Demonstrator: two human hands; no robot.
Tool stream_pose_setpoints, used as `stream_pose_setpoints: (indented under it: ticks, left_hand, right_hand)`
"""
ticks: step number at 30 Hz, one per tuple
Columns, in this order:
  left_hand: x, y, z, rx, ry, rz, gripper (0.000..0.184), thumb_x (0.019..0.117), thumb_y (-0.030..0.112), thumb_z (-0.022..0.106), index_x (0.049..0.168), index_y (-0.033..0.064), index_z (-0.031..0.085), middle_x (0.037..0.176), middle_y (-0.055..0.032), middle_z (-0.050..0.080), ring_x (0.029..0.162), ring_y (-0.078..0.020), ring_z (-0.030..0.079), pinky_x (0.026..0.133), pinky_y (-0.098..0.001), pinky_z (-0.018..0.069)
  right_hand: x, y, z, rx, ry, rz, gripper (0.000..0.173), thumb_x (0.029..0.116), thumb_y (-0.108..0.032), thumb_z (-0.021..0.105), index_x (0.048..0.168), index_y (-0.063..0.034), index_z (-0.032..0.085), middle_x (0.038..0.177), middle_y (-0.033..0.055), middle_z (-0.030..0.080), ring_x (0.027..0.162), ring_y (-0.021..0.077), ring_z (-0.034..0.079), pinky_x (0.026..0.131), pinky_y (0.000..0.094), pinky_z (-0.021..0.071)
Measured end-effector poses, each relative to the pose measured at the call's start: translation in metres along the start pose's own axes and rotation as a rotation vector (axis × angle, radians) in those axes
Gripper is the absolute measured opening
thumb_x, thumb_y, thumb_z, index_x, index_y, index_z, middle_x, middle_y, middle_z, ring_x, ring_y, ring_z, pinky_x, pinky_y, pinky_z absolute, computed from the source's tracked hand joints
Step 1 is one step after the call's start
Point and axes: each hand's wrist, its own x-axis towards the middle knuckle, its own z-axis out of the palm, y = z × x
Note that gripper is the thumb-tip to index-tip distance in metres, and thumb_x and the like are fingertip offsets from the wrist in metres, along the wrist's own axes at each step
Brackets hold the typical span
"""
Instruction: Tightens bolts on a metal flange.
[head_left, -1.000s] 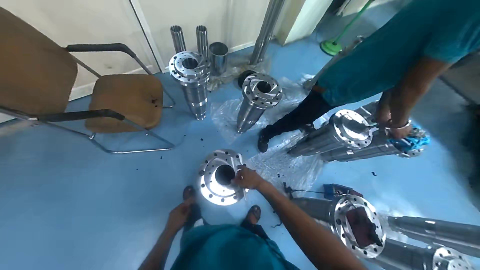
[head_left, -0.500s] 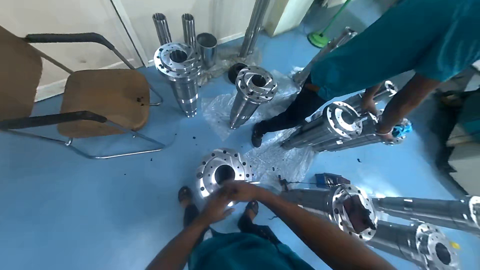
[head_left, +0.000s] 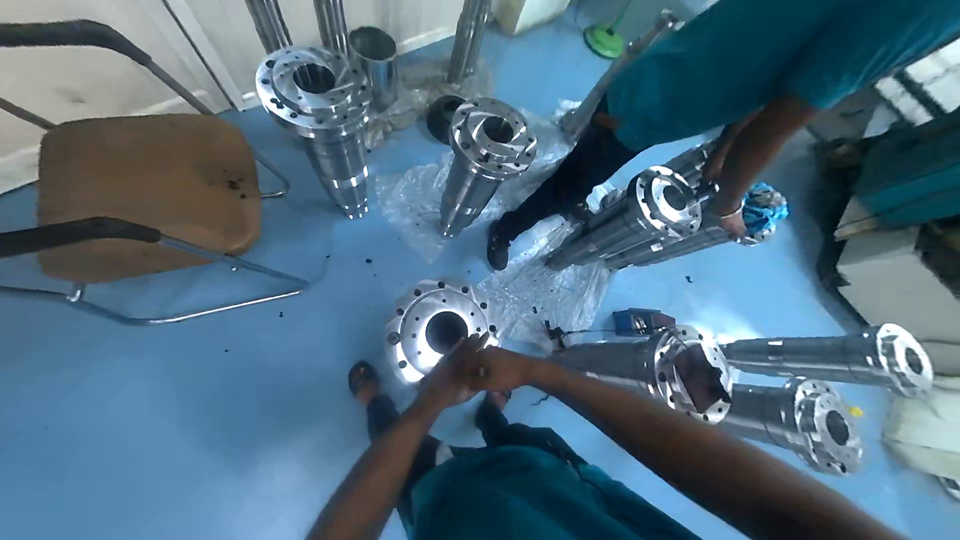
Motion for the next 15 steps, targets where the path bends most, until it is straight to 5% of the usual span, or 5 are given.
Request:
stream_pose_setpoints:
  ticks: [4,7,9,13,15]
  left_hand:
    - [0.002,-0.001,0.007,0.095,0.063,0.034,0.064,0.0978,0.043,0.066,0.152,0.0117,0.051,0.160,-0.0138,0.042,0.153,-0.0283,0.031,0.128,-0.0468,0.0173]
    - [0.003,-0.005,0.012,0.106,0.142,0.099,0.063,0.0957,0.041,0.069,0.149,0.0104,0.054,0.162,-0.0120,0.041,0.155,-0.0250,0.027,0.130,-0.0452,0.0125]
    - [0.003,-0.001,0.005,0.132,0.110,0.086,0.051,0.0985,0.045,0.064,0.140,0.0146,0.063,0.155,-0.0099,0.051,0.151,-0.0254,0.035,0.129,-0.0459,0.0166]
    - [0.004,-0.008,0.013,0.098,0.147,0.129,0.060,0.0960,0.044,0.066,0.145,0.0094,0.058,0.162,-0.0147,0.039,0.155,-0.0271,0.029,0.129,-0.0467,0.0142]
    - [0.005,-0.009,0.017,0.143,0.133,0.085,0.061,0.0975,0.047,0.064,0.146,0.0107,0.057,0.159,-0.0152,0.043,0.153,-0.0293,0.031,0.128,-0.0468,0.0171]
  right_hand:
    - [-0.024,-0.017,-0.031,-0.324,-0.152,0.452,0.044,0.1044,-0.030,0.060,0.134,0.0021,0.061,0.128,0.0295,0.063,0.121,0.0476,0.060,0.099,0.0672,0.0458]
    - [-0.003,0.006,-0.036,-0.247,0.080,0.317,0.039,0.1009,-0.037,0.064,0.114,-0.0012,0.072,0.129,0.0240,0.064,0.120,0.0417,0.062,0.096,0.0646,0.0489]
    - [0.004,0.006,-0.023,-0.052,0.141,0.096,0.035,0.0988,-0.029,0.069,0.122,-0.0033,0.072,0.145,0.0221,0.056,0.127,0.0379,0.060,0.105,0.0598,0.0479]
    - [-0.020,-0.011,-0.018,-0.104,-0.169,0.079,0.041,0.1026,-0.024,0.066,0.133,0.0024,0.060,0.105,0.0209,0.069,0.088,0.0311,0.068,0.084,0.0508,0.0545]
    - [-0.025,-0.014,-0.035,-0.302,-0.246,0.346,0.046,0.1041,-0.033,0.062,0.130,0.0045,0.060,0.109,0.0277,0.067,0.098,0.0430,0.067,0.086,0.0607,0.0518]
